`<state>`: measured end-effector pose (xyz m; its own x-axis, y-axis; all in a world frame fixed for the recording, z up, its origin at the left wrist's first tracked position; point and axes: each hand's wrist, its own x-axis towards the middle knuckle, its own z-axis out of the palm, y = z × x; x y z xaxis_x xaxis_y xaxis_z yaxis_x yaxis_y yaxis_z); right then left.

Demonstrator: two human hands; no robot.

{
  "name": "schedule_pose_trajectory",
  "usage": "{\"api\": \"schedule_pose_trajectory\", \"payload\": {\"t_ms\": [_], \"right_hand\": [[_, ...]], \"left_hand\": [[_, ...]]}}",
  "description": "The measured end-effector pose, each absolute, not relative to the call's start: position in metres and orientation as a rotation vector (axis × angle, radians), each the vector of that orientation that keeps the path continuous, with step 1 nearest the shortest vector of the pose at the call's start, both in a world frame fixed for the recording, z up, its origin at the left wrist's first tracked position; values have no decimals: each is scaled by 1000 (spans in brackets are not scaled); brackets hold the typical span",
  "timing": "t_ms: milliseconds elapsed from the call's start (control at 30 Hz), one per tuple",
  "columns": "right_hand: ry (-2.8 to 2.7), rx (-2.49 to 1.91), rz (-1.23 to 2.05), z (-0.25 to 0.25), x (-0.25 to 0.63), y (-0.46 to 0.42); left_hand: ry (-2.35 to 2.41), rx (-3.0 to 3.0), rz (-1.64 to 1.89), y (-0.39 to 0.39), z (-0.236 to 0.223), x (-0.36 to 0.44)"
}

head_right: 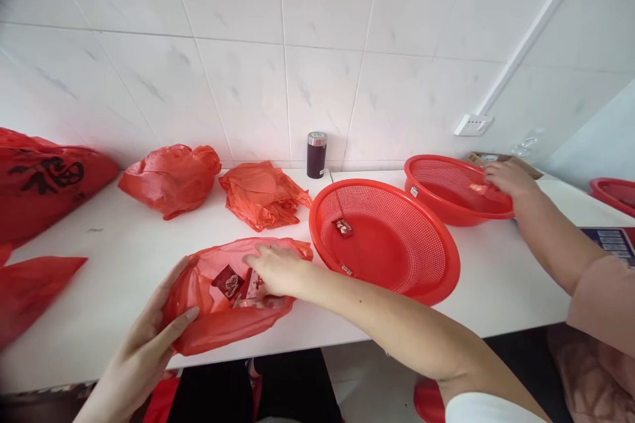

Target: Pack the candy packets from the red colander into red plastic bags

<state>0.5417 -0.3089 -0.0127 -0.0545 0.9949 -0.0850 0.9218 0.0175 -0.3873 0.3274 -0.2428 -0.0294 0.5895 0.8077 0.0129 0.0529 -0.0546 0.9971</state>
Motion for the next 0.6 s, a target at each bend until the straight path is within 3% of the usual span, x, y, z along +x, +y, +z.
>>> {"api": "schedule_pose_trajectory", "payload": {"t_ms": [133,233,367,600], "right_hand": [[-1812,-1754,509,35,569,-329],[-1492,-2044,309,49,617,-342],[-1413,-2459,364,16,677,-357],[-1644,-2548,675,-21,691,-385]], "left_hand": [[786,1451,734,-233,-32,318],[843,1418,706,-234,-31,314],[920,1279,685,-244,-23,312],[1027,1237,709,-239,-33,305]]}}
